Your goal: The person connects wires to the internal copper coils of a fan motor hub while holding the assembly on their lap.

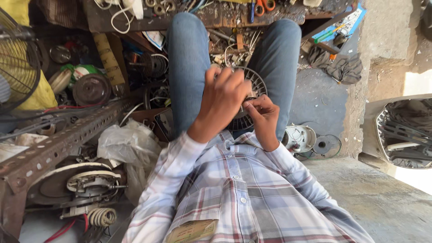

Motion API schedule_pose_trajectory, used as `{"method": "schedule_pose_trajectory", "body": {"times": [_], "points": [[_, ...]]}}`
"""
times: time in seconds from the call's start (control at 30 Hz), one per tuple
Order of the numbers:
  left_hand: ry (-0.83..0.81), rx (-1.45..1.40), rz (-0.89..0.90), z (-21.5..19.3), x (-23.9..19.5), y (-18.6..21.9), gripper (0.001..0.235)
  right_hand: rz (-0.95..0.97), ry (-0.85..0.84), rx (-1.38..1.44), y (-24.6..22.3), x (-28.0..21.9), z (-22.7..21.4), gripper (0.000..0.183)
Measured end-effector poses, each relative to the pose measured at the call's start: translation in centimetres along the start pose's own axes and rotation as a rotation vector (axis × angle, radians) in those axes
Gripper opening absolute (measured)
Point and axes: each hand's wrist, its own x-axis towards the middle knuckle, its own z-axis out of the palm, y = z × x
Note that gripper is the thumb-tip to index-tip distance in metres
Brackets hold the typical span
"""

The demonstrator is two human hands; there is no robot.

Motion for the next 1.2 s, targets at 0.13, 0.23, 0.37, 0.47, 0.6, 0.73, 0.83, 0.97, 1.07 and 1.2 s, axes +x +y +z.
{"method": "schedule_pose_trajectory", "body": {"times": [0.13, 0.23, 0.37, 0.47, 0.6, 0.73, 0.83, 0.97, 1.07, 1.2], "points": [[-0.051, -0.084, -0.123, 3.1, 3.1, -3.5, 0.007, -0.025, 0.042, -0.133, 0.2, 0.8, 0.2, 0.005], [-0.139, -0.062, -0.245, 4.8, 2.5, -6.2, 0.008, -0.140, 0.003, -0.193, -1.9, 1.5, 0.4, 0.008], [-0.130, -0.037, -0.314, 4.0, 0.6, -6.7, 0.015, -0.180, -0.327, -0.225, -4.8, 5.3, -0.1, 0.035], [-0.028, -0.067, -0.289, 1.6, -0.8, -5.3, 0.016, 0.142, -0.478, -0.040, -4.5, 7.5, -0.2, 0.038], [-0.052, -0.259, -0.325, -0.5, -3.8, -1.5, 0.015, 0.173, -0.538, -0.079, -3.7, 8.2, -0.7, 0.051], [-0.195, -0.347, -0.270, 0.2, -6.6, 1.5, 0.027, -0.361, -0.288, -0.433, -3.2, 5.5, 0.1, 0.024], [-0.226, -0.278, -0.265, 0.4, -7.9, 1.3, 0.029, -0.690, -0.231, -0.764, -3.7, 2.0, 0.6, 0.022], [-0.111, -0.201, -0.276, -0.1, -8.4, 0.4, 0.012, -0.704, -0.298, -0.820, -4.1, -0.1, 0.4, 0.032], [0.009, -0.212, -0.293, 0.1, -8.3, 0.3, 0.011, -0.693, -0.215, -0.749, -4.4, -0.1, 0.7, 0.033], [0.058, -0.199, -0.293, 1.0, -7.9, 0.4, 0.011, -0.657, -0.170, -0.718, -6.4, 1.2, 1.6, 0.031]]}}
